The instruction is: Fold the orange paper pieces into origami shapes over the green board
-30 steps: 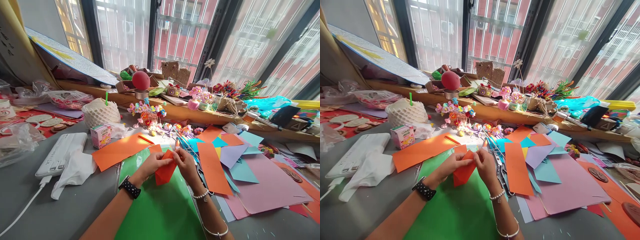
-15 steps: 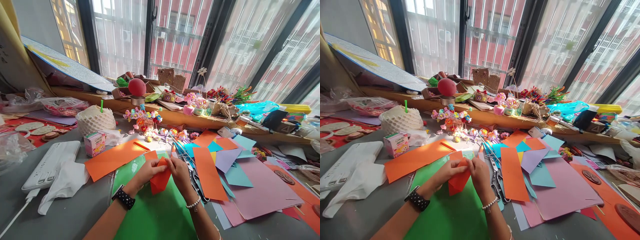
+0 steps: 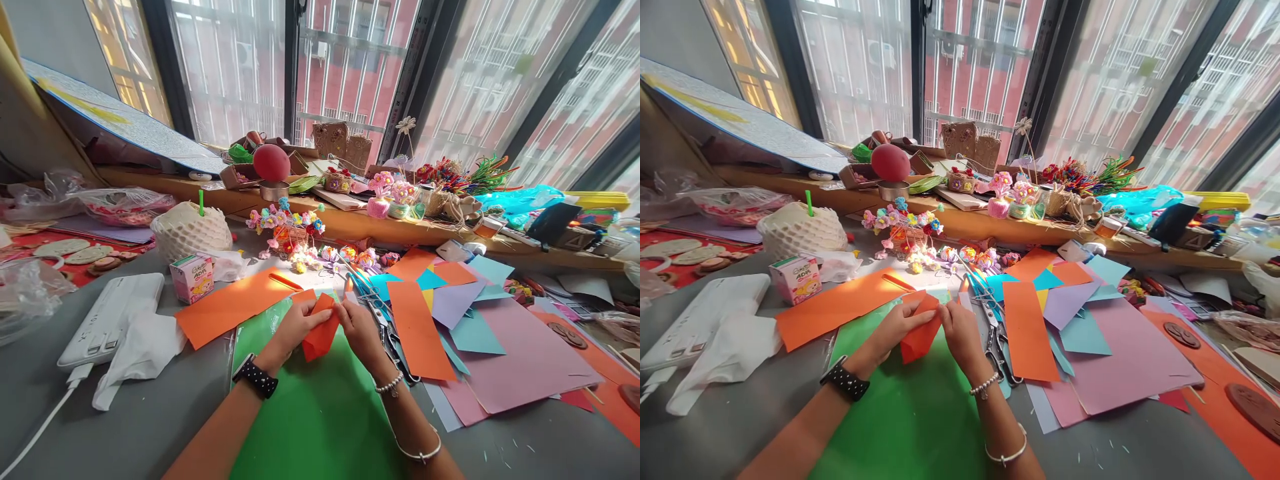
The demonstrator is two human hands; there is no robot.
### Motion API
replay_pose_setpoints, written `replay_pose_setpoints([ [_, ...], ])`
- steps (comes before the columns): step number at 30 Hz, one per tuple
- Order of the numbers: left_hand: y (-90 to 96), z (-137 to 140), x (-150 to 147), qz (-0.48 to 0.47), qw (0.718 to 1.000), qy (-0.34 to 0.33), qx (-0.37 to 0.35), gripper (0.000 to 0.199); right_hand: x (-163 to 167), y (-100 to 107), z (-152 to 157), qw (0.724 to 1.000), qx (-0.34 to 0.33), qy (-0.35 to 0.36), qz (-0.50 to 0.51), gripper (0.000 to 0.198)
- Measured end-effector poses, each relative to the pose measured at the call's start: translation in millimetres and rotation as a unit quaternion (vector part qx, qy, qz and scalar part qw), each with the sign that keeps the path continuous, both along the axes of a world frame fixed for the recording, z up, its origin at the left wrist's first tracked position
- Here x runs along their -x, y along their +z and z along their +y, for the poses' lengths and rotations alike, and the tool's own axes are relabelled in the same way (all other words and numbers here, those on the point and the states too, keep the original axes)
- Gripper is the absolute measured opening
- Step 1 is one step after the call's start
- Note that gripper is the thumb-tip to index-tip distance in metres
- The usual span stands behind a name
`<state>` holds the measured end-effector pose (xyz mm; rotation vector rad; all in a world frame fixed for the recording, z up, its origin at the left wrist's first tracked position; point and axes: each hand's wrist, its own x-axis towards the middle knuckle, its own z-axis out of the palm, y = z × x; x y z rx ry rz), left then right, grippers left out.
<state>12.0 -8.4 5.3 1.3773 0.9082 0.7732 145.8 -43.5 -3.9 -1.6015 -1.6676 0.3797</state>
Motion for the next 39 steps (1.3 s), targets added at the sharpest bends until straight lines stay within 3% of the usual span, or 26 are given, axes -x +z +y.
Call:
replay_pose_setpoints([
  [4,3.2,-1,1,-0.001,1.000,0.000,-0.013,0.030,-2,0,1,0.998,0.018,0.008,0.062,0.041],
  [9,0.1,0,2,-0.004,0.999,-0.034,-0.004,0.031,-9,2,1,0.986,0.007,0.055,0.158,0.026],
  [21,2.4,-1,5,0.044,0.993,-0.108,-0.022,0.033,-16,5,1,0.958,0.073,0.112,0.255,0.024],
  [23,1.3,1,5,0.052,0.994,-0.094,-0.022,0.034,-16,5,0,0.959,0.062,0.095,0.259,0.025],
  [25,1.3,3,5,0.033,0.998,-0.040,-0.021,0.038,-17,6,0,0.955,0.046,0.058,0.287,0.026],
  [29,4.5,6,6,-0.035,0.994,0.101,-0.004,0.055,-14,9,-1,0.910,0.012,-0.028,0.414,0.026],
  [32,5.8,4,5,-0.035,0.998,0.043,0.023,0.052,-8,11,-2,0.869,0.027,-0.035,0.493,0.026],
  [34,5.4,1,3,-0.030,0.999,-0.010,0.020,0.045,-2,12,-4,0.856,0.046,-0.017,0.514,0.025],
  [36,4.8,0,2,-0.035,0.999,-0.012,0.007,0.038,4,11,-5,0.858,0.061,0.004,0.510,0.025],
  [39,4.9,-1,2,-0.056,0.997,0.044,-0.013,0.032,11,9,-7,0.874,0.074,0.031,0.479,0.025],
])
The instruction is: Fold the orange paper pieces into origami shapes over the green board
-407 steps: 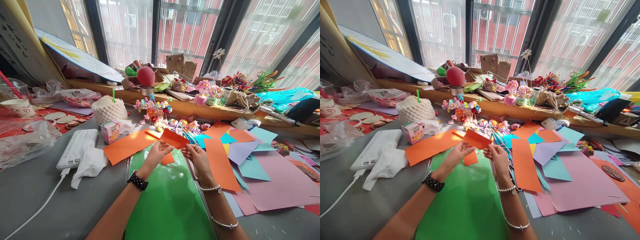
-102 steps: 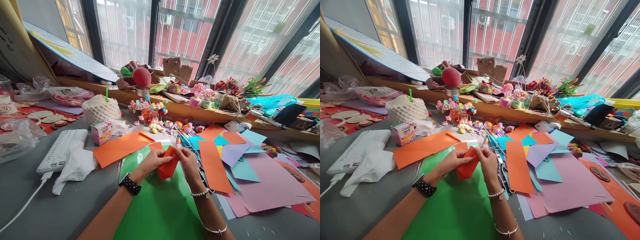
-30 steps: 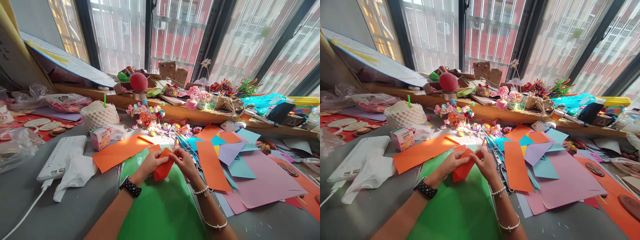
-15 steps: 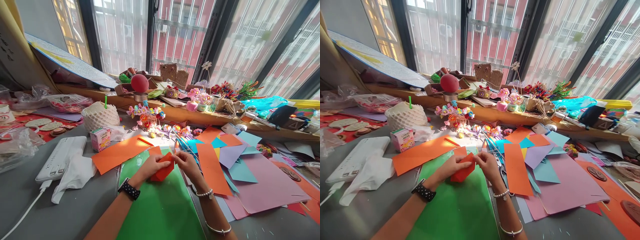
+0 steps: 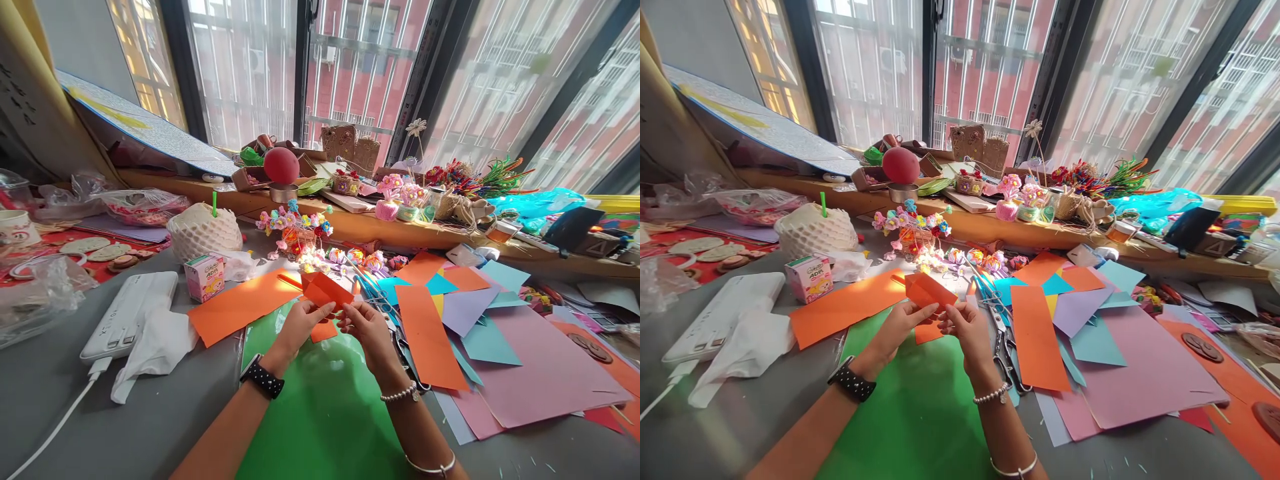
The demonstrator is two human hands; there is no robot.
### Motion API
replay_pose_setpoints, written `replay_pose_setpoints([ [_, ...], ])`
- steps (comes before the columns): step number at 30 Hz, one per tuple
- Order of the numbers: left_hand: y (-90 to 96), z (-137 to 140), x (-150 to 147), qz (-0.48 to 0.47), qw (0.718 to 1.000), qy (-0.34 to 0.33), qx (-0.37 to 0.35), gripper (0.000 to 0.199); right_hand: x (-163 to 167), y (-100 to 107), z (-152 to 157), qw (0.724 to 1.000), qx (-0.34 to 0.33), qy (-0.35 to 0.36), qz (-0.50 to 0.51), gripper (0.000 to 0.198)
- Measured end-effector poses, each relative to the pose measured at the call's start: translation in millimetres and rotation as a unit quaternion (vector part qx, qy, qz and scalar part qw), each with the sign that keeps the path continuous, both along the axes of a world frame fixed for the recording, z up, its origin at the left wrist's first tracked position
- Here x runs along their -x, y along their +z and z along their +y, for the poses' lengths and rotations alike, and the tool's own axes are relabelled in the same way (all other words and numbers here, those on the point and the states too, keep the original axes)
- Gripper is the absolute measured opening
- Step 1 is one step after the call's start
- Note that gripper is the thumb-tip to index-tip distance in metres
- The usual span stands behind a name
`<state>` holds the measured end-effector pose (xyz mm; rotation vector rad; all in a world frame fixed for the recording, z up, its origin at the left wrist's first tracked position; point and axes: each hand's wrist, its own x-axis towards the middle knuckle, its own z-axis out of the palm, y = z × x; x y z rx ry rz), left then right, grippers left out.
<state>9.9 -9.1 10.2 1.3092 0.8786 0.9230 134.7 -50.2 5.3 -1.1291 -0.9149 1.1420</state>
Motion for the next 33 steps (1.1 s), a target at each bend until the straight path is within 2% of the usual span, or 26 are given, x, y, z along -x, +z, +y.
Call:
replay_pose_setpoints([
  [6,1.2,1,2,-0.044,0.998,0.041,-0.006,0.029,-5,0,1,0.990,-0.007,0.078,-0.118,0.023],
  [8,0.2,2,2,-0.057,0.997,0.049,0.007,0.030,-11,1,2,0.983,-0.039,0.061,-0.170,0.020],
  [10,-1.4,2,2,-0.053,0.997,0.057,0.009,0.030,-18,3,2,0.972,-0.082,-0.005,-0.221,0.018],
  [12,-3.0,3,2,-0.041,0.997,0.061,0.001,0.029,-22,5,1,0.956,-0.120,-0.038,-0.264,0.022],
  [16,-4.3,3,2,-0.026,0.998,0.044,-0.021,0.027,-22,7,-2,0.927,-0.176,-0.019,-0.331,0.024],
  [20,-3.0,1,1,-0.004,0.999,0.014,-0.039,0.023,-20,6,-2,0.909,-0.194,0.008,-0.369,0.016],
  [27,-3.8,3,1,0.020,0.999,-0.008,-0.039,0.026,-27,7,0,0.902,-0.186,0.036,-0.388,0.012],
  [33,-5.3,1,-1,-0.002,0.999,0.027,-0.031,0.036,-24,3,3,0.935,-0.145,0.029,-0.323,0.018],
])
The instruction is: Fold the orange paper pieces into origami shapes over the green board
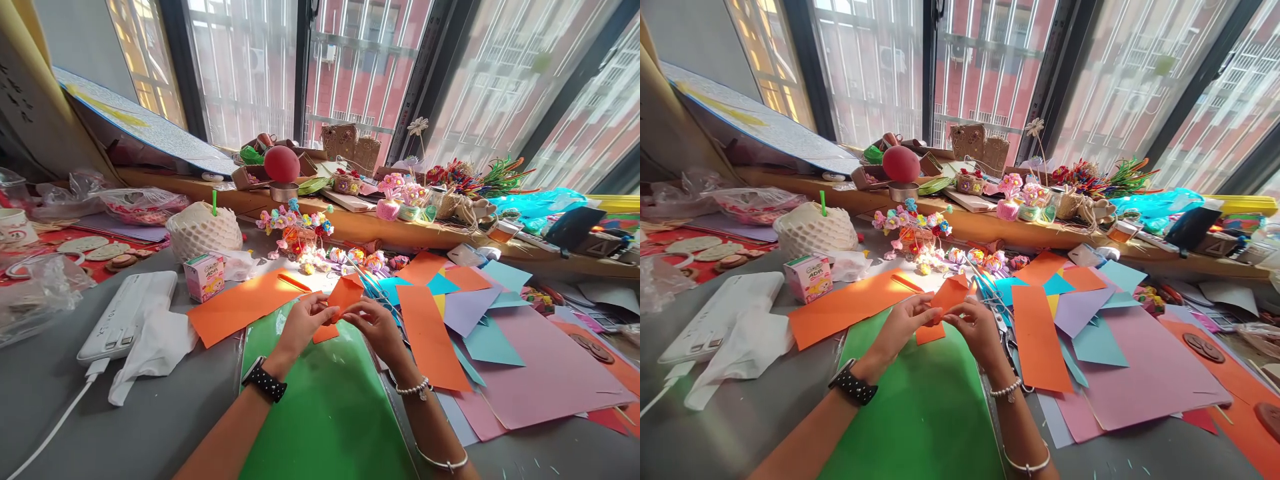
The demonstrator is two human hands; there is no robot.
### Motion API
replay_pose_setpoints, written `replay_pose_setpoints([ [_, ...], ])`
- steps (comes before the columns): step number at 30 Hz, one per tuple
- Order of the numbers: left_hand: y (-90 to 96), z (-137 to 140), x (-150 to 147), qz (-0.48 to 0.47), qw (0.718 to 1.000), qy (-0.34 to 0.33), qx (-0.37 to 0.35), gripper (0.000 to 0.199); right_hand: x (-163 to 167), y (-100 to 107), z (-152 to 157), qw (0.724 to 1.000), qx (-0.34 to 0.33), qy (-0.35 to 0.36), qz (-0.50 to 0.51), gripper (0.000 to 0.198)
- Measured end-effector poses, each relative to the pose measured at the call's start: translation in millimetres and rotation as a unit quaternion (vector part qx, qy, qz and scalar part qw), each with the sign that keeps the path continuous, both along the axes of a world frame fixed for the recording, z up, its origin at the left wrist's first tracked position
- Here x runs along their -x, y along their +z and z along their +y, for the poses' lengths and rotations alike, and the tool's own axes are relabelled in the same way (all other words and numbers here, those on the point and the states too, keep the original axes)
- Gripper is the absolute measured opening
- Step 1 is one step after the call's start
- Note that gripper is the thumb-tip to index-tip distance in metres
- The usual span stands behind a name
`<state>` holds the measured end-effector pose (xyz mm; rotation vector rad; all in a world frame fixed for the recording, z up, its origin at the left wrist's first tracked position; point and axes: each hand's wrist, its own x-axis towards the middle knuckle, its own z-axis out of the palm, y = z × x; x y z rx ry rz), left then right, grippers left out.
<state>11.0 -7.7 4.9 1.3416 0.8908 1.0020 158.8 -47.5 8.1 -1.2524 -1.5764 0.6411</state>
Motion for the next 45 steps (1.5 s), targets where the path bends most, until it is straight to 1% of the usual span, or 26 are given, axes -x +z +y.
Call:
replay_pose_setpoints([
  [2,0.1,-1,0,0.005,1.000,0.005,-0.004,0.041,2,-3,1,0.999,0.021,-0.009,0.025,0.020],
  [5,1.0,-2,-1,0.010,1.000,-0.004,-0.007,0.045,4,-6,2,0.998,0.035,-0.027,0.044,0.021],
  [11,3.5,-3,-1,-0.011,1.000,-0.019,0.023,0.045,6,-7,4,0.996,0.051,-0.040,0.063,0.021],
  [15,4.1,-4,-2,-0.021,0.999,-0.027,0.027,0.046,6,-8,3,0.995,0.049,-0.041,0.072,0.019],
  [20,-0.1,-2,0,0.007,0.999,-0.045,0.000,0.046,8,-7,2,0.996,0.048,-0.045,0.053,0.017],
  [23,-2.8,-1,0,0.003,0.999,-0.045,0.003,0.048,10,-8,2,0.995,0.049,-0.036,0.073,0.016],
  [24,-3.1,-1,0,0.003,0.999,-0.041,0.005,0.049,11,-9,3,0.994,0.046,-0.043,0.091,0.018],
  [27,-2.3,0,0,0.007,0.999,-0.031,0.008,0.050,11,-12,5,0.985,0.041,-0.080,0.144,0.034],
  [28,-1.8,-1,0,0.007,1.000,-0.029,0.009,0.051,10,-13,5,0.984,0.045,-0.086,0.152,0.035],
  [31,-0.9,-1,-1,0.004,1.000,-0.024,0.019,0.051,10,-14,6,0.986,0.070,-0.067,0.139,0.027],
  [33,-1.1,-1,-2,-0.002,0.999,-0.026,0.028,0.049,10,-13,5,0.987,0.079,-0.059,0.126,0.027],
  [38,-2.1,0,-1,-0.031,0.997,-0.053,0.042,0.047,11,-10,3,0.989,0.078,-0.074,0.099,0.025],
  [45,-0.6,2,1,-0.059,0.996,-0.046,0.055,0.048,14,-8,2,0.991,0.080,-0.088,0.061,0.024],
])
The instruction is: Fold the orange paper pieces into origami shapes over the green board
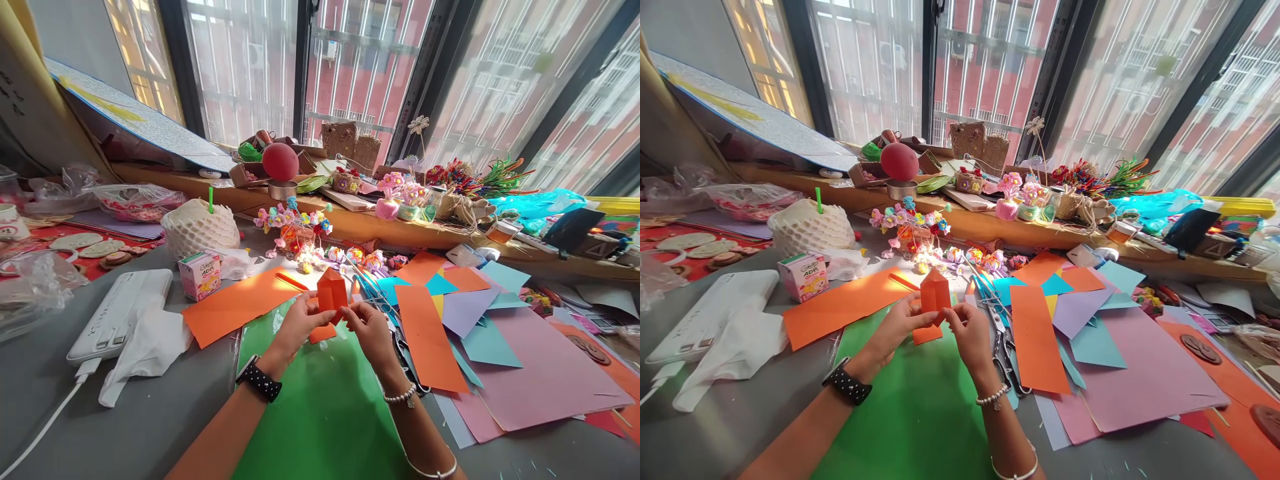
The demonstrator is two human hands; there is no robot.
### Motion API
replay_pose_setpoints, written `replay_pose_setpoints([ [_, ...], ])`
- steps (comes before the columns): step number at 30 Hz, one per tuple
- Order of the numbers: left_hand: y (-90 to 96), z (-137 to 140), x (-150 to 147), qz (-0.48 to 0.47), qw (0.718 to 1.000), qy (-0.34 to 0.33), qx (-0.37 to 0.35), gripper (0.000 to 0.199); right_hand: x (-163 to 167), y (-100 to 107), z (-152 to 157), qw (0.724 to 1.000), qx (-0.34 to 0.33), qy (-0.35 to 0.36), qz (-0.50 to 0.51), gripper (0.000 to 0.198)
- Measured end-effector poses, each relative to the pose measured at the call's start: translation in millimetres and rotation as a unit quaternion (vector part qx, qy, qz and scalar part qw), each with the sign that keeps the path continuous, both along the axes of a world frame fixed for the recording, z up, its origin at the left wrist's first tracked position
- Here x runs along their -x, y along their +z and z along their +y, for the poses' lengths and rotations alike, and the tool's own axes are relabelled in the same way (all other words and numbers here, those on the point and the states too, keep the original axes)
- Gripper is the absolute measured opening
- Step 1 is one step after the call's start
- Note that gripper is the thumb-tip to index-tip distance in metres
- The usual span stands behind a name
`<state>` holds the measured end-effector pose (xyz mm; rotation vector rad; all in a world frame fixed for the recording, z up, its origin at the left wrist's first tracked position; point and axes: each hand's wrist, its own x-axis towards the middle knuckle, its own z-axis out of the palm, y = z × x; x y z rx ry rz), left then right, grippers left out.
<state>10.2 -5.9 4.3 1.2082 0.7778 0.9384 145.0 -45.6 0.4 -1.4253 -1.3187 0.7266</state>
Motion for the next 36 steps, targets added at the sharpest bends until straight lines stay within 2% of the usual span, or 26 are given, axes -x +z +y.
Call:
replay_pose_setpoints([
  [8,-2.1,0.2,1.6,-0.019,0.998,0.051,0.020,0.048,2.9,-3.0,0.5,0.999,0.010,0.043,0.024,0.025],
  [12,-4.0,0.2,2.3,-0.006,0.998,0.056,0.012,0.047,3.2,-5.6,0.9,0.999,0.009,0.037,0.008,0.025],
  [18,-4.4,-0.6,1.7,-0.003,0.999,0.040,0.013,0.049,2.7,-3.9,-1.0,0.999,0.008,0.031,-0.026,0.025],
  [28,-2.5,-0.6,1.6,-0.015,0.999,0.025,0.028,0.048,3.7,-5.8,1.4,0.998,0.027,0.050,0.001,0.031],
  [36,-1.2,-2.2,0.9,-0.026,0.998,0.012,0.055,0.044,4.1,-6.4,0.9,0.998,0.028,0.050,-0.034,0.031],
])
